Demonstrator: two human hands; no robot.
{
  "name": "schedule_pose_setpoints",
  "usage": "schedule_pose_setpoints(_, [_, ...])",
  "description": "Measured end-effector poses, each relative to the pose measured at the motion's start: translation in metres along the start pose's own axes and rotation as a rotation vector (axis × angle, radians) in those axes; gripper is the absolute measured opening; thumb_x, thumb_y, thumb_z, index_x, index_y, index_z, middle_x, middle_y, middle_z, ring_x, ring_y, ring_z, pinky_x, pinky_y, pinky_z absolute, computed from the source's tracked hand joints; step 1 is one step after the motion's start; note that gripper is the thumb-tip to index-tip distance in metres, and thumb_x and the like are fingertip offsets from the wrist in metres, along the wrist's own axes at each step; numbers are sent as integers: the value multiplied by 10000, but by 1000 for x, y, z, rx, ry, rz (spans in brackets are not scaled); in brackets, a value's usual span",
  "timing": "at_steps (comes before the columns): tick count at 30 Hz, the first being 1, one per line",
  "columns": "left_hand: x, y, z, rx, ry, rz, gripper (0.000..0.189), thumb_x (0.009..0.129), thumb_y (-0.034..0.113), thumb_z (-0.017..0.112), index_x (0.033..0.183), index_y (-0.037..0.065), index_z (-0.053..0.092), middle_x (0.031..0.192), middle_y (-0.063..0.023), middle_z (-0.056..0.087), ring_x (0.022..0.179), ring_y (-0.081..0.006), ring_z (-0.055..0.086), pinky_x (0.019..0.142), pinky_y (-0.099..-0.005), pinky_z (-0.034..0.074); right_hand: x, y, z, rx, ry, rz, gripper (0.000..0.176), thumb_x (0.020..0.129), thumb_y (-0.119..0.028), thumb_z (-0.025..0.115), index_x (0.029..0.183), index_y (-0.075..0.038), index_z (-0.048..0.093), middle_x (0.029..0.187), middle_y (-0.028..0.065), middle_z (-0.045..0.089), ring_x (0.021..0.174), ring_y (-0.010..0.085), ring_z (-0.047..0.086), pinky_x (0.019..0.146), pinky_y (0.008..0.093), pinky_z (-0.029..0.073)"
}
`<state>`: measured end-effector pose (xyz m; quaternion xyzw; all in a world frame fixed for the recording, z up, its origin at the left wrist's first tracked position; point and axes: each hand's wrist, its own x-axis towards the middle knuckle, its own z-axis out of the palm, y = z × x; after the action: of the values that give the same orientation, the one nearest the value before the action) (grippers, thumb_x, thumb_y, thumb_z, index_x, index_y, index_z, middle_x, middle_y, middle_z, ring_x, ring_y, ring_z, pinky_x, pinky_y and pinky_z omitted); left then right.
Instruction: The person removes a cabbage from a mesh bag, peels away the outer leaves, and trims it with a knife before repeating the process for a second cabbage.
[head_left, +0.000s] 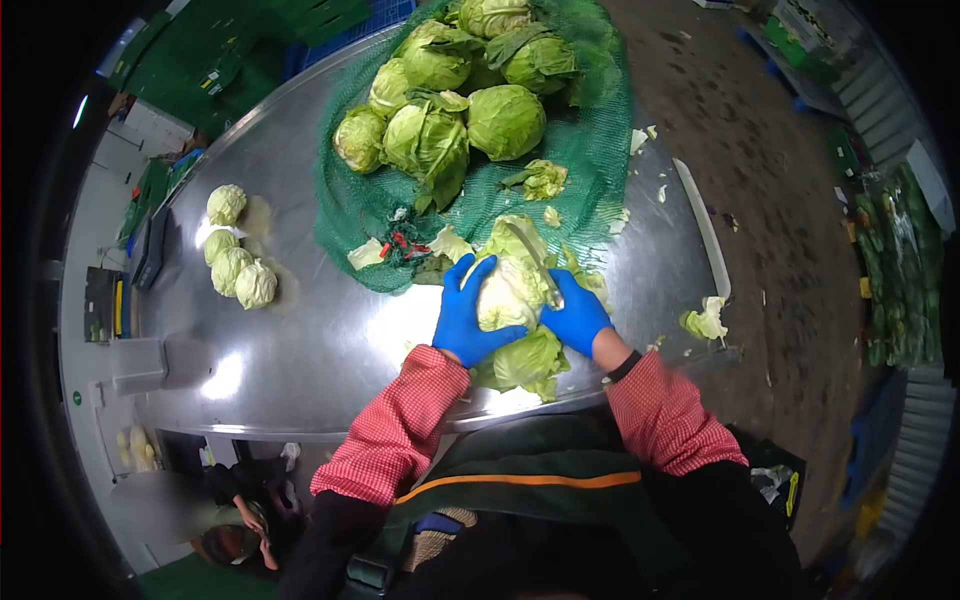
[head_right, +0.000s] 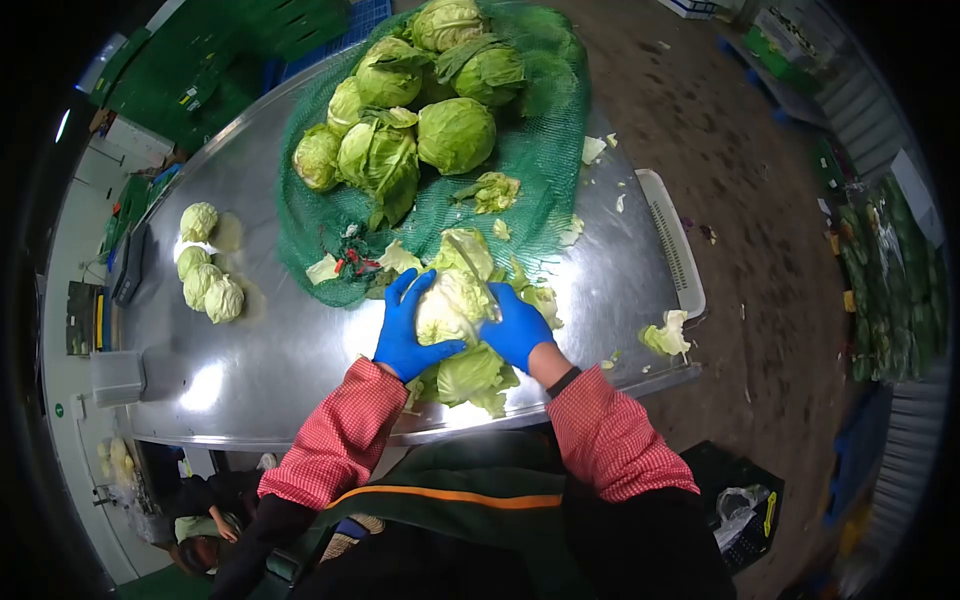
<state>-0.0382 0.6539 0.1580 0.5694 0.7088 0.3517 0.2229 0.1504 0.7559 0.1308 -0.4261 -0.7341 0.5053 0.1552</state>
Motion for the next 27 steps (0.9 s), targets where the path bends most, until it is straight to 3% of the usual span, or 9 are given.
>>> schedule_pose_setpoints(4, [-1, -23, -8, -108, 12, 9, 1076, 512, 414, 899, 1410, 107, 391, 1382, -233, 308, 1329, -397, 306, 1101, -459, 311, -14, 19, 7, 254, -105, 405, 441, 822, -227, 614, 1225, -81, 515, 852, 190, 635, 788, 334, 641, 719, 387, 504])
schedule_pose_setpoints(7, [-10, -40, -4, -131, 33, 37, 1070, 522, 386, 902, 1409, 89, 383, 1388, -202, 317, 1334, -379, 298, 1124, -450, 268, 1, 34, 7, 87, 79, 132, 421, 841, -188, 593, 1244, -97, 512, 829, 174, 634, 749, 303, 639, 693, 378, 503])
schedule_pose_setpoints(11, [-15, -64, -2, -370, 86, 8, 1081, 541, 364, 900, 1420, 60, 350, 1408, -169, 323, 1351, -342, 292, 1138, -427, 237, 11, 41, 4, -62, 30, 45, 603, 845, -339, 679, 1342, -76, 459, 954, 190, 649, 854, 309, 647, 758, 377, 509])
schedule_pose_setpoints(13, [-21, -70, 0, -406, 89, 7, 1095, 542, 365, 900, 1427, 55, 334, 1412, -168, 324, 1351, -337, 297, 1138, -421, 238, -1, 9, 7, 81, -44, 144, 796, 803, -516, 699, 1408, -93, 401, 1169, 231, 611, 1047, 361, 613, 869, 388, 486])
schedule_pose_setpoints(18, [-22, -54, 2, -714, 105, -120, 1259, 548, 201, 919, 1512, 90, 115, 1465, -139, 295, 1340, -274, 336, 1119, -414, 296, -12, 18, 25, -42, -154, 46, 680, 806, -443, 707, 1322, -65, 475, 1149, 232, 620, 1040, 335, 624, 867, 398, 489])
schedule_pose_setpoints(21, [-27, -55, -1, -826, 38, -168, 1265, 545, 190, 919, 1513, 103, 110, 1463, -132, 301, 1341, -277, 342, 1104, -417, 322, -10, 32, 3, 153, -188, 454, 597, 805, -404, 706, 1244, -47, 516, 1048, 222, 654, 965, 341, 645, 826, 408, 498])
schedule_pose_setpoints(22, [-27, -52, -4, -828, 9, -190, 1258, 543, 213, 921, 1511, 101, 125, 1457, -141, 307, 1340, -288, 346, 1103, -422, 324, -8, 45, 2, 60, -70, 345, 587, 801, -410, 708, 1224, -41, 533, 946, 205, 670, 897, 341, 657, 794, 417, 505])
schedule_pose_setpoints(24, [-25, -46, -12, -826, -45, -229, 1247, 539, 258, 925, 1507, 99, 156, 1446, -158, 320, 1338, -310, 354, 1100, -432, 328, 4, 43, -11, -175, -132, 165, 700, 795, -471, 701, 1332, -85, 473, 1082, 201, 642, 969, 335, 641, 854, 400, 499])
schedule_pose_setpoints(27, [-7, -42, -24, -102, -209, 217, 1194, 541, 348, 916, 1494, 122, 233, 1436, -194, 333, 1324, -364, 375, 1094, -455, 335, 14, -33, -46, -235, -110, -52, 775, 789, -525, 689, 1396, -125, 419, 1241, 194, 571, 1054, 333, 614, 901, 388, 487])
